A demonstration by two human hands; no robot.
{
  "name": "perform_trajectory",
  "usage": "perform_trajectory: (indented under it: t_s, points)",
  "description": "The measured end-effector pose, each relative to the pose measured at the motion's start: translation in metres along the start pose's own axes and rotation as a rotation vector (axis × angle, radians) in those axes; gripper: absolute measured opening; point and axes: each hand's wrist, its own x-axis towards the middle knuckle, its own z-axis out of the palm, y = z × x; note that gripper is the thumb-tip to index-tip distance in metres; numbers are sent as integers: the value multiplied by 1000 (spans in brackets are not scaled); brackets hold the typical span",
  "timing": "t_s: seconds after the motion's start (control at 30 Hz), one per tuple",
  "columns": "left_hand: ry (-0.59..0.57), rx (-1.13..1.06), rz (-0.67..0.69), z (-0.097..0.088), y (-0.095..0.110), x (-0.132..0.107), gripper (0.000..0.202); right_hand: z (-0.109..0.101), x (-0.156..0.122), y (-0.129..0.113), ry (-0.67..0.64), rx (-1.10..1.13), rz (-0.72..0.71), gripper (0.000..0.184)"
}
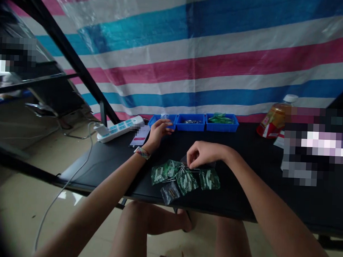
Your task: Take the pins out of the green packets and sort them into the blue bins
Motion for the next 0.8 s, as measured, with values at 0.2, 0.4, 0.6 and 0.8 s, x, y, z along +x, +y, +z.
perform_trajectory:
  t_s: [0.2, 0.4, 0.6, 0.8]
  points:
    - [0, 21, -2, 3, 1, -3, 21, 1, -6, -3, -32, -81, 200, 18]
    - [-29, 69, 29, 7, 3, -6, 19, 6, -1, -4, 24, -161, 196, 8]
    - [-171, 168, 116, 14, 11, -12, 17, 1, 3, 3, 345, -118, 26, 6]
    - [-444, 313, 135, 26, 15, -25, 40, 2, 18, 24, 701, -101, -157, 7]
